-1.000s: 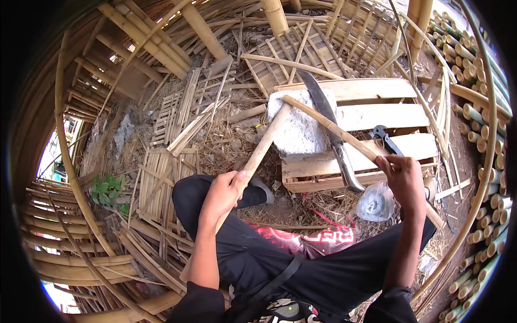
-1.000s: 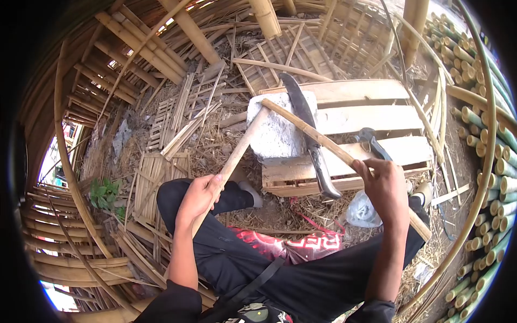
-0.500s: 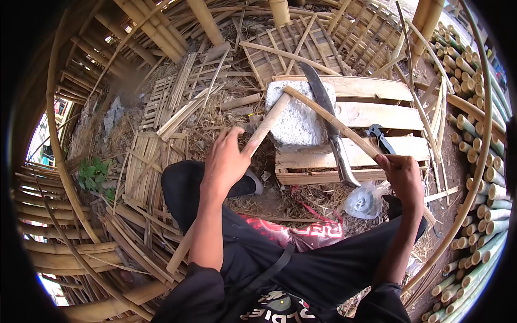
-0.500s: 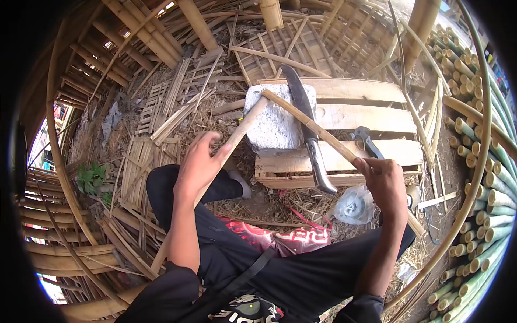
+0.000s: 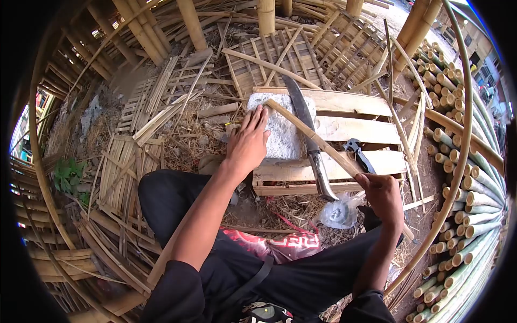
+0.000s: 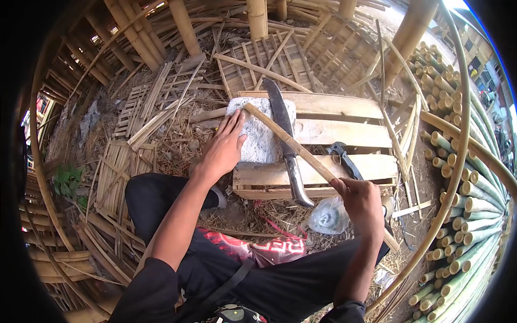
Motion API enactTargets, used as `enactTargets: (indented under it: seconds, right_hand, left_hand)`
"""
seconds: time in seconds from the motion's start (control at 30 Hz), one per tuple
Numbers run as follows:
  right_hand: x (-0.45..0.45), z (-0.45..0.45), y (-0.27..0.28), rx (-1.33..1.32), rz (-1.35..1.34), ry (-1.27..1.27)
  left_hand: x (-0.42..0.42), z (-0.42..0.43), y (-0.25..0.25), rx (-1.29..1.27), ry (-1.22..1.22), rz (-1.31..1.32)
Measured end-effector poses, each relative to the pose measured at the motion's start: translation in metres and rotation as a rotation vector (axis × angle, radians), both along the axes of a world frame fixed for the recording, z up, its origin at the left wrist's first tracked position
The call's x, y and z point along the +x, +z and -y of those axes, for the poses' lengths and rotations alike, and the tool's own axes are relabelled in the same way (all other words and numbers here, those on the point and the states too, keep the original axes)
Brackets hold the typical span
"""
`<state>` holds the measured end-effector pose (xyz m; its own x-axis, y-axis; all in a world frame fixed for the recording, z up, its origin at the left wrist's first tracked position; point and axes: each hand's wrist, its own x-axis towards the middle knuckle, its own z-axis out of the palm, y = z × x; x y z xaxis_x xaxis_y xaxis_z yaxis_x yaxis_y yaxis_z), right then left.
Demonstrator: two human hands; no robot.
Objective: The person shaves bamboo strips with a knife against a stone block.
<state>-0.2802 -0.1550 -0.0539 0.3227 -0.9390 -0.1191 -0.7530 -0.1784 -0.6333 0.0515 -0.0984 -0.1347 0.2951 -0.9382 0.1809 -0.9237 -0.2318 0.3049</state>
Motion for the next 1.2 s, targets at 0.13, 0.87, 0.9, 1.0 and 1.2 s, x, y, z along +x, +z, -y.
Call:
enactTargets:
  seconds: [0.13, 0.87, 0.9, 1.0, 1.2]
  right_hand:
    - [0.005, -0.004, 0.006, -0.066, -0.049, 0.021]
    - [0.048, -0.131, -0.005, 0.05, 0.071, -0.195]
    - [0.047, -0.132, -0.007, 0.06, 0.062, -0.2]
    - [0.042, -0.126, -0.008, 0.092, 0.069, -0.21]
    - [0.038, -0.123, -0.008, 0.104, 0.105, -0.222]
  left_hand:
    - [0.004, -0.002, -0.006, -0.076, -0.019, 0.009]
    - [0.031, -0.026, 0.087, -0.691, -0.357, -0.186]
    - [0.024, -0.039, 0.123, -0.947, -0.419, -0.324]
    - [0.039, -0.125, 0.191, -1.057, -0.526, -0.16]
    - [0.022, -0.159, 0.18, -1.068, -0.36, -0.19]
